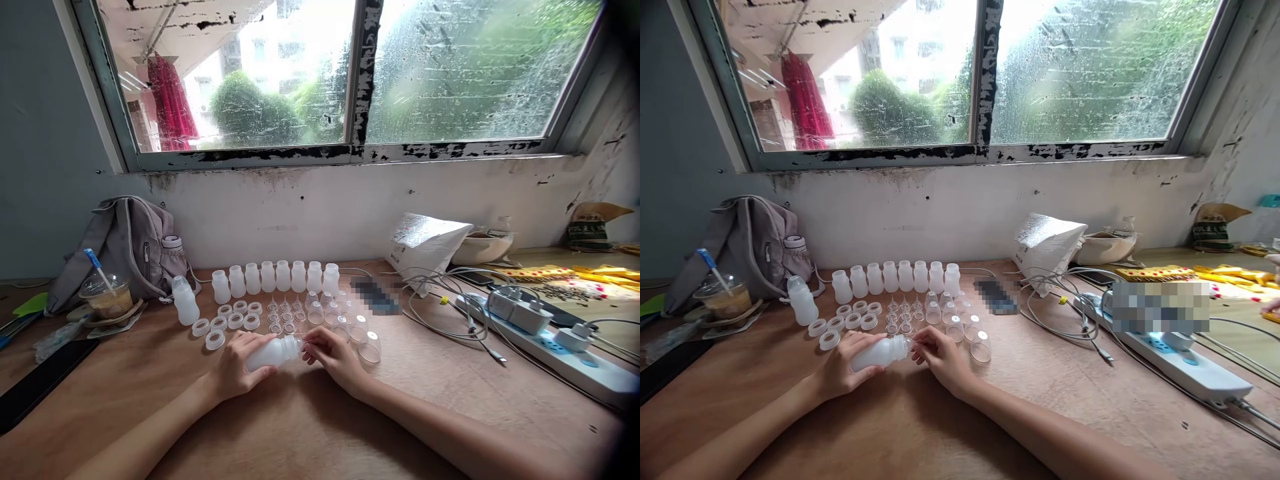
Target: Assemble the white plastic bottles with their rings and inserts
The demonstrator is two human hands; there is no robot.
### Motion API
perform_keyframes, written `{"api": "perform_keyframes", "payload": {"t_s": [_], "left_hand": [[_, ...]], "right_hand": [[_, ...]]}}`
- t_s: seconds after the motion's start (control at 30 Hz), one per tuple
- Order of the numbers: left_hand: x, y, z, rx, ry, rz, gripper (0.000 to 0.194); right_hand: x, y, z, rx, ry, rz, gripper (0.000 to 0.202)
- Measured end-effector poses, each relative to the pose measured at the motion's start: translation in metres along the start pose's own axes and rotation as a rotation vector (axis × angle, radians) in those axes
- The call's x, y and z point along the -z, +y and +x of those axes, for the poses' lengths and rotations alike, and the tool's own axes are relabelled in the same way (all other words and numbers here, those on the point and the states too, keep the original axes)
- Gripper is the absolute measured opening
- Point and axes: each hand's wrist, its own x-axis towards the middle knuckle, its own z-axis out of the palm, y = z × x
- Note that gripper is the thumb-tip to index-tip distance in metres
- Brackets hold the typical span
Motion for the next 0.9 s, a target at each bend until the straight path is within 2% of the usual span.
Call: {"api": "perform_keyframes", "payload": {"t_s": [0.73,0.9], "left_hand": [[0.0006,-0.0008,-0.0017,-0.043,-0.004,0.031,0.048],[0.0009,-0.0002,-0.0008,-0.035,0.0,0.008,0.048]], "right_hand": [[0.0001,0.0002,-0.0001,-0.044,-0.004,-0.034,0.032],[0.0005,-0.0004,-0.0004,-0.028,-0.017,-0.019,0.028]]}}
